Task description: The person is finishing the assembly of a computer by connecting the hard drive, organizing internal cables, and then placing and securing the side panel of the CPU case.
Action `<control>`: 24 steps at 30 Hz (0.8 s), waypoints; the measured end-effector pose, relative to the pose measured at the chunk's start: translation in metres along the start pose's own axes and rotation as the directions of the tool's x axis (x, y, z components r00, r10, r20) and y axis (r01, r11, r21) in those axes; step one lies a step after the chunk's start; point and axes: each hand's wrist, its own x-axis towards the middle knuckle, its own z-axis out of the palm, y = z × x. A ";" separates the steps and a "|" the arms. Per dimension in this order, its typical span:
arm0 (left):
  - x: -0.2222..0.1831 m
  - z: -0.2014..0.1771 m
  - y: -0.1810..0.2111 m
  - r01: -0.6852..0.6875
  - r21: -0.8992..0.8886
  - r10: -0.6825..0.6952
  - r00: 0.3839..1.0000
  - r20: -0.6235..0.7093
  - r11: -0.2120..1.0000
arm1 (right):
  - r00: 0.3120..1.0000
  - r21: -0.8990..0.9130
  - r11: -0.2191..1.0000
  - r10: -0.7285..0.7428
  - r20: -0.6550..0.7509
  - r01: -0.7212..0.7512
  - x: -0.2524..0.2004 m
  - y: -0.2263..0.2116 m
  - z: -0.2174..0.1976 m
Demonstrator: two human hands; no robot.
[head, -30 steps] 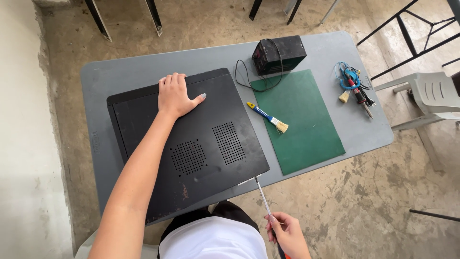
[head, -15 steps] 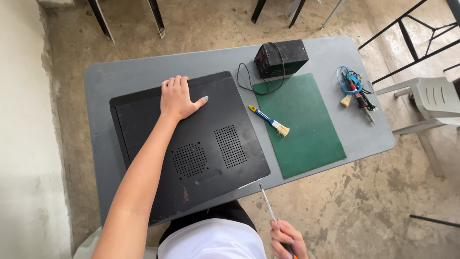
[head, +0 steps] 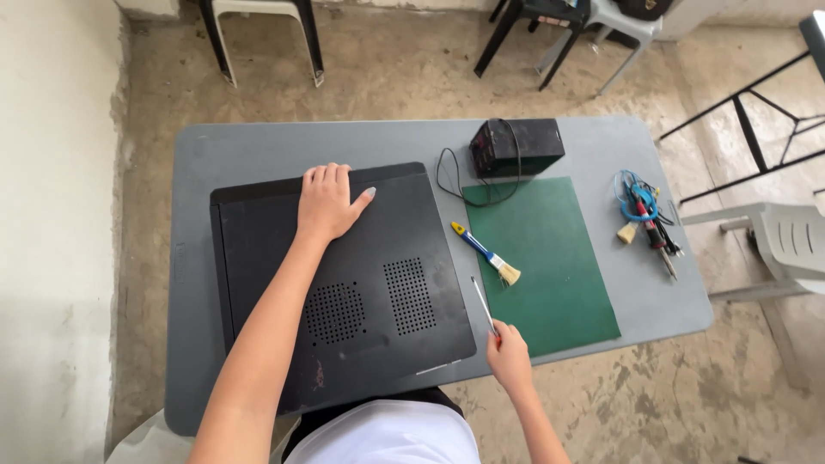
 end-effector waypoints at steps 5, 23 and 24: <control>0.000 0.004 -0.004 0.032 -0.044 -0.028 0.996 0.090 0.999 | 0.933 -0.236 0.944 -0.282 -0.225 0.229 0.053 0.012 0.045; -0.011 -0.050 0.005 0.073 -0.383 -0.086 0.996 -0.016 0.921 | 0.994 -0.534 0.845 -0.082 -0.078 0.028 0.210 0.062 0.021; -0.016 -0.058 0.002 0.098 -0.459 -0.130 0.991 -0.039 0.883 | 0.993 -0.406 0.913 -0.065 -0.096 0.020 0.219 0.074 0.021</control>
